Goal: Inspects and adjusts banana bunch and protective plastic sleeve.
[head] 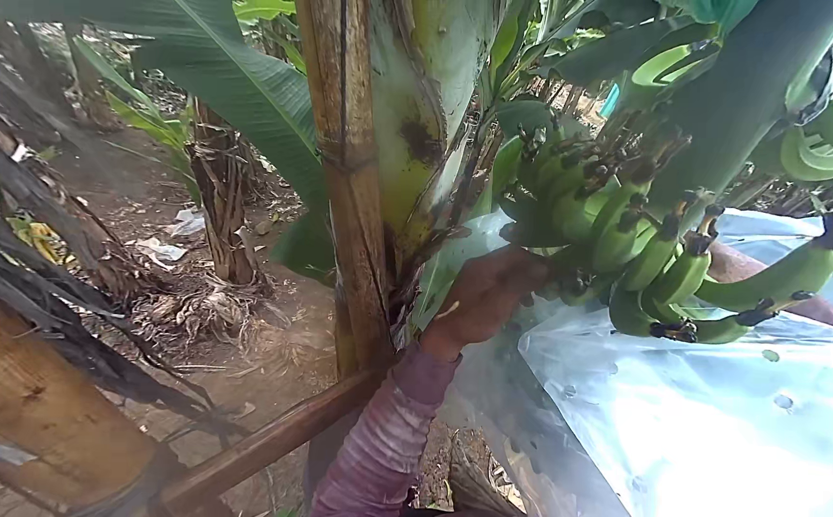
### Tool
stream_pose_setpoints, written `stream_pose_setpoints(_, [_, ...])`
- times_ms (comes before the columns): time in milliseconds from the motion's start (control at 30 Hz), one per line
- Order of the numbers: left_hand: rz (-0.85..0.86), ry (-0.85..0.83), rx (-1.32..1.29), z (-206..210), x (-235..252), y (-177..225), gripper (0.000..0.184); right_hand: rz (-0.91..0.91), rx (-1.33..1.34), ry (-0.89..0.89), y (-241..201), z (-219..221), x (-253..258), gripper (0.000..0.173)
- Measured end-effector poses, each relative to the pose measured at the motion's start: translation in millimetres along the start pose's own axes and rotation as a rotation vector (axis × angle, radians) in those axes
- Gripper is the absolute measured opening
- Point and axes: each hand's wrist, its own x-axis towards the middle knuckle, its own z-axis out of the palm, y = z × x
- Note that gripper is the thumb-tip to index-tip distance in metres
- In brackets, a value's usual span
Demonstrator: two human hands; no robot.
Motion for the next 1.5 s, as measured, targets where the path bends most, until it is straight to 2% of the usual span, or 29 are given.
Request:
stream_pose_setpoints(33, [-0.024, 0.005, 0.061, 4, 2, 4, 0.018, -0.013, -0.004, -0.001, 7, -3, 0, 0.022])
stream_pose_setpoints(100, [-0.150, 0.035, 0.202, 14, 8, 8, 0.015, -0.238, -0.007, -0.053, 65, -20, 10, 0.015])
stream_pose_setpoints(167, [-0.267, 0.073, 0.259, 20, 9, 4, 0.015, -0.220, -0.085, 0.012, 94, -25, 14, 0.014])
stream_pose_setpoints(233, [-0.221, 0.162, 0.271, 12, 8, 12, 0.018, -0.292, -0.074, 0.051, 108, -25, 22, 0.017])
stream_pose_setpoints(300, [-0.046, 0.214, 0.231, 3, 4, 27, 0.020, -0.335, -0.098, 0.073, 115, -25, 25, 0.014])
stream_pose_setpoints(400, [0.157, 0.050, 0.211, -3, 2, 50, 0.027, -0.350, -0.127, 0.109, 114, -22, 28, 0.014])
stream_pose_setpoints(567, [0.126, -0.077, 0.197, 7, -1, 41, 0.018, -0.287, -0.210, 0.043, 84, -23, 17, 0.019])
stream_pose_setpoints(667, [0.041, -0.157, 0.183, 11, -1, 35, 0.017, -0.317, -0.186, 0.017, 81, -24, 15, 0.025])
stream_pose_setpoints(733, [-0.044, -0.089, 0.290, 20, 0, 31, 0.014, -0.329, -0.151, 0.008, 74, -21, 16, 0.016])
stream_pose_setpoints(800, [-0.066, -0.021, 0.373, 26, 0, 28, 0.012, -0.343, -0.123, 0.003, 79, -20, 20, 0.018])
stream_pose_setpoints(867, [0.073, 0.050, 0.501, 27, -1, 38, 0.011, -0.388, -0.084, 0.008, 90, -20, 28, 0.020])
stream_pose_setpoints(933, [0.249, 0.073, 0.613, 31, -6, 52, 0.017, -0.369, -0.139, 0.009, 78, -20, 26, 0.016])
stream_pose_setpoints(1033, [0.325, 0.081, 0.765, 46, -18, 59, 0.029, -0.375, -0.205, 0.004, 75, -20, 26, 0.018])
stream_pose_setpoints(1133, [0.413, 0.234, 0.844, 61, -26, 54, 0.018, -0.445, -0.148, -0.020, 98, -21, 34, 0.034])
stream_pose_setpoints(1200, [0.399, 0.183, 0.791, 68, -27, 54, 0.021, -0.444, -0.152, -0.010, 103, -22, 36, 0.037])
stream_pose_setpoints(1367, [0.236, -0.079, 0.410, 77, -21, 46, 0.023, -0.486, -0.134, 0.007, 105, -23, 36, 0.037])
stream_pose_setpoints(1500, [0.204, -0.048, 0.367, 89, -21, 34, 0.021, -0.375, -0.149, 0.021, 73, -20, 19, 0.026])
